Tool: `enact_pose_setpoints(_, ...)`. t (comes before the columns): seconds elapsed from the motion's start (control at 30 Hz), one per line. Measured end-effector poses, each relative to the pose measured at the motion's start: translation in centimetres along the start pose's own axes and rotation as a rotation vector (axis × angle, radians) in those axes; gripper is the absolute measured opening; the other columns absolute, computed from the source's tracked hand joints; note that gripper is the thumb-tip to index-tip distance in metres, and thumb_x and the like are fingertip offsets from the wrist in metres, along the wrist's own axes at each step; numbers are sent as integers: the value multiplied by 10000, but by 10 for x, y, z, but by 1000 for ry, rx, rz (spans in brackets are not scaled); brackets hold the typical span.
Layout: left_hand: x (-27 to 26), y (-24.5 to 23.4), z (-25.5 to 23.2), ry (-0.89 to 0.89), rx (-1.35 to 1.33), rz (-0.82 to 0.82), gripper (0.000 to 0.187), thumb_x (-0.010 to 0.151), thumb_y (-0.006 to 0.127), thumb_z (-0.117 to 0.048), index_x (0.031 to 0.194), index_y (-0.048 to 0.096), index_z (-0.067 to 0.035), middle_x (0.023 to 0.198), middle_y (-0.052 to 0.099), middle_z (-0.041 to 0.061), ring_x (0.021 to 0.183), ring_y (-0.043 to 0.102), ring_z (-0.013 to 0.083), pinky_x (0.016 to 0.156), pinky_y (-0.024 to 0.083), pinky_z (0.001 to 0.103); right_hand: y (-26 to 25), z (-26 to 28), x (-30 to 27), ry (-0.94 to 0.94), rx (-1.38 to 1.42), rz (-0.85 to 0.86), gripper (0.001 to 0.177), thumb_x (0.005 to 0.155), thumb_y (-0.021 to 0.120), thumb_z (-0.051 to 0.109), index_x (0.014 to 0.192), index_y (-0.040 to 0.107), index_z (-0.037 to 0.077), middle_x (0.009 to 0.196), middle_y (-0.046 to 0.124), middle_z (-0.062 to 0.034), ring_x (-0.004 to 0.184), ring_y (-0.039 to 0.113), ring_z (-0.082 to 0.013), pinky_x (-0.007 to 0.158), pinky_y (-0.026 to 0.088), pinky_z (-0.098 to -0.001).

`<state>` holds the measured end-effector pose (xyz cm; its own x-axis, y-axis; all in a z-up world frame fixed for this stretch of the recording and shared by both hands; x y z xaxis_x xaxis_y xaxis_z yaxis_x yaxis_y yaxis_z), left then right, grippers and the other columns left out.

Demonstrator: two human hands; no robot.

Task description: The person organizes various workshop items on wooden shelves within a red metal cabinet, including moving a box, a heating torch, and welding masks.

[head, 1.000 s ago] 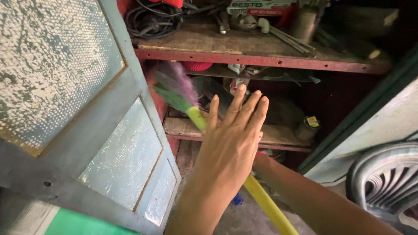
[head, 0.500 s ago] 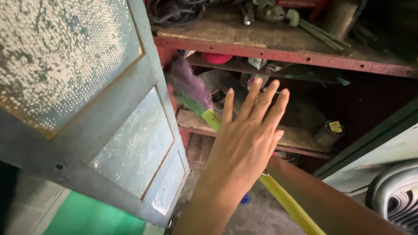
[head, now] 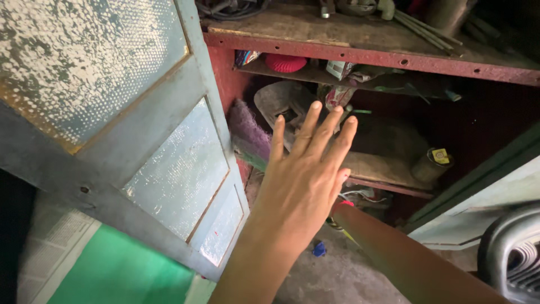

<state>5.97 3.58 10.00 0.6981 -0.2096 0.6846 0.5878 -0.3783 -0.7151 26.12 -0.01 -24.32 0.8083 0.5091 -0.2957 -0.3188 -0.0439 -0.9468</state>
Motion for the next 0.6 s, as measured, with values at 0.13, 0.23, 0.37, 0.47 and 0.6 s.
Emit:
enact_pose_setpoints(0.13, -4, -3, -3, 14, 41, 11, 602, 962, 599, -260, 1502, 432, -51, 1548, 468, 131, 1500, 335, 322, 1202, 229, 637, 11, -6, -15, 3, 4, 17, 555, 885, 644, 334, 1386, 546, 115, 1109, 533, -161, 983, 504, -309, 829, 413, -426)
enact_pose_setpoints(0.23, -8, -4, -5, 16, 40, 10, 589, 971, 593, -258, 1497, 435, -45, 1552, 464, 132, 1503, 333, 326, 1204, 228, 629, 8, -23, -25, 12, 0, 31, 551, 885, 644, 325, 1382, 548, 109, 1145, 537, -169, 1018, 509, -320, 856, 416, -433)
enact_pose_setpoints(0.37, -9, -2, -11, 21, 24, 16, 587, 961, 592, -260, 1489, 448, -47, 1545, 467, 131, 1495, 332, 324, 1195, 228, 631, 3, -52, -43, 50, 3, 24, 544, 885, 645, 312, 1378, 550, 100, 1192, 542, -180, 1065, 516, -336, 891, 421, -442)
enact_pose_setpoints(0.47, -7, -2, -18, 42, -6, 2, 581, 972, 591, -251, 1497, 449, -44, 1554, 462, 142, 1505, 332, 329, 1196, 241, 629, 10, -61, -53, 60, 6, 24, 540, 885, 645, 303, 1374, 552, 94, 1227, 545, -189, 1100, 521, -348, 918, 425, -450)
enact_pose_setpoints(0.6, 0, -4, -30, 72, -28, -16, 582, 950, 594, -248, 1475, 458, -36, 1552, 463, 143, 1498, 344, 326, 1185, 241, 645, 11, -76, -61, 45, 8, 1, 534, 885, 646, 291, 1369, 555, 85, 1274, 550, -200, 1147, 528, -363, 953, 429, -459)
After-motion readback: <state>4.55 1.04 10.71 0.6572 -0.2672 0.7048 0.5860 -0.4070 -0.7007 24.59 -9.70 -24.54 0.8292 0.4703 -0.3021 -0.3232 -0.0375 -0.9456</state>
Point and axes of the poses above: each hand's wrist, its own x-axis towards the middle knuckle, its own y-axis out of the palm, z = x × y, the point moved 10 cm from there along x, towards the middle knuckle
